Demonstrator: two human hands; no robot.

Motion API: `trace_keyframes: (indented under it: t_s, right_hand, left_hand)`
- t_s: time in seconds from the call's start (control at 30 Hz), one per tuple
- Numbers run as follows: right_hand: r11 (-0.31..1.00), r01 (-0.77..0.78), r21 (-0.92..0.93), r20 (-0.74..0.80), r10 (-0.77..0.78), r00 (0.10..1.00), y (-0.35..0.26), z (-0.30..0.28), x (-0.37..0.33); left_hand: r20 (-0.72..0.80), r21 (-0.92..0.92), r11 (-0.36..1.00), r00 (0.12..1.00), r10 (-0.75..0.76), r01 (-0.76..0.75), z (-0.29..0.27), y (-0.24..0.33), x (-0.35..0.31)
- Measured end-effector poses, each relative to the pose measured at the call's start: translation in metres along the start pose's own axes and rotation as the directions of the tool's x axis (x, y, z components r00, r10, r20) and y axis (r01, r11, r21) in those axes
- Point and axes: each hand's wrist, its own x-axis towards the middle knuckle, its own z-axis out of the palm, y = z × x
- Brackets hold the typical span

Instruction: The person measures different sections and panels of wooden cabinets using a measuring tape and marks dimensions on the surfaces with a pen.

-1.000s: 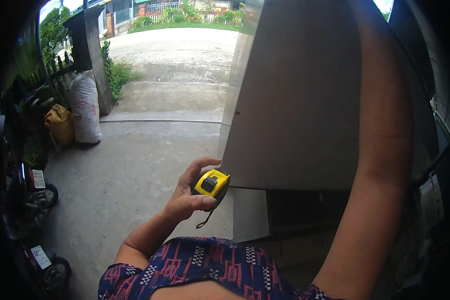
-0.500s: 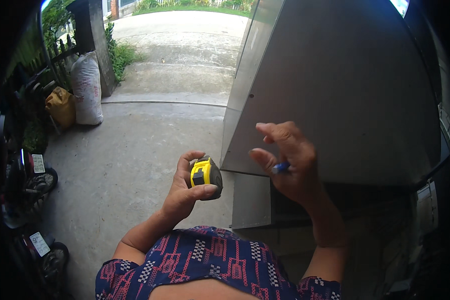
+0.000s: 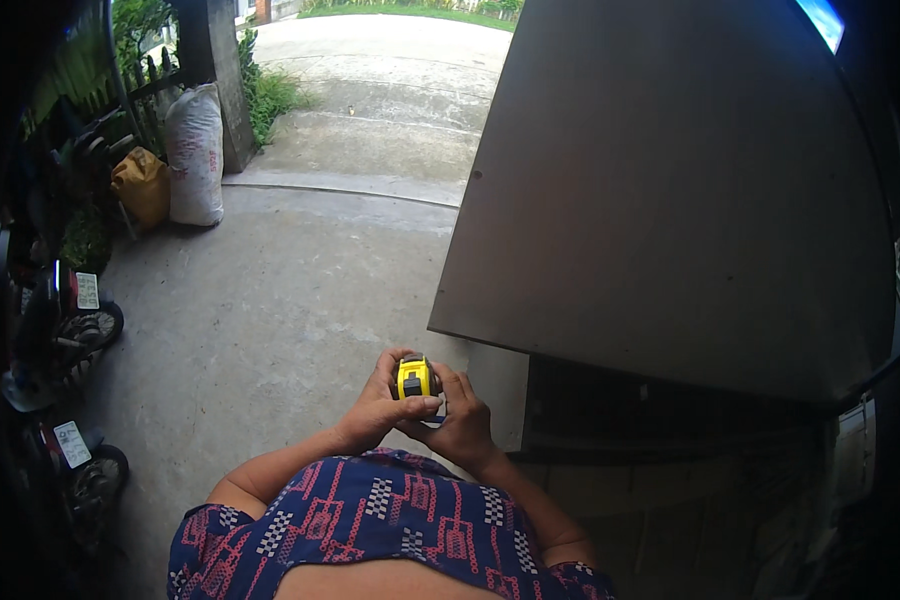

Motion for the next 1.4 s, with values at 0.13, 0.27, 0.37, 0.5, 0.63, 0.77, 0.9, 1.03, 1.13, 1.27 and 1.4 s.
trace_keyframes:
  t_s: [0.13, 0.27, 0.37, 0.5, 0.63, 0.77, 0.9, 1.03, 1.13, 1.27, 1.4]
  right_hand:
    - [0.998, -0.033, 0.055, -0.014, 0.034, 0.999, 0.008, 0.007, -0.014]
    - [0.991, -0.002, 0.137, -0.046, 0.008, 0.999, 0.015, 0.008, -0.020]
    - [0.882, -0.228, 0.412, 0.196, 0.159, 0.968, 0.022, -0.009, -0.022]
    - [0.741, -0.356, 0.569, 0.359, 0.165, 0.919, 0.033, -0.018, -0.019]
    - [0.758, -0.370, 0.537, 0.355, 0.195, 0.914, 0.029, 0.002, -0.013]
    - [0.810, -0.327, 0.487, 0.297, 0.198, 0.934, 0.018, 0.027, 0.007]
    - [0.849, -0.336, 0.409, 0.280, 0.233, 0.931, -0.009, 0.065, 0.043]
    - [0.939, -0.090, 0.333, 0.123, 0.051, 0.991, -0.021, 0.138, 0.087]
    - [0.988, 0.053, 0.147, -0.016, -0.051, 0.999, -0.026, 0.189, 0.129]
    - [0.997, 0.046, 0.067, -0.137, -0.036, 0.990, -0.040, 0.233, 0.182]
    - [0.885, -0.111, 0.452, -0.213, 0.227, 0.950, -0.028, 0.264, 0.205]
  left_hand:
    - [0.024, 0.052, 0.995, 0.996, 0.085, -0.086, 0.002, -0.013, -0.006]
    - [0.015, 0.040, 0.996, 0.997, 0.074, -0.074, 0.008, -0.013, -0.013]
    - [0.024, 0.045, 0.996, 0.997, 0.079, -0.080, 0.006, -0.011, -0.018]
    - [-0.021, 0.065, 0.998, 0.999, -0.026, 0.027, -0.001, -0.009, -0.029]
    - [-0.013, -0.014, 0.995, 0.995, -0.103, 0.103, -0.024, -0.016, -0.028]
    - [-0.069, 0.054, 0.998, 0.998, -0.010, 0.014, -0.052, -0.009, -0.025]
    - [-0.037, -0.210, 0.972, 0.993, -0.113, 0.103, -0.109, -0.008, -0.009]
    - [-0.111, -0.388, 0.920, 0.988, -0.106, 0.056, -0.172, 0.013, 0.008]
    - [-0.090, -0.384, 0.921, 0.991, -0.097, 0.056, -0.221, 0.040, 0.022]
    - [0.007, -0.424, 0.896, 0.990, -0.144, 0.133, -0.264, 0.092, 0.036]
    - [0.173, -0.384, 0.899, 0.973, -0.153, 0.209, -0.300, 0.112, 0.061]
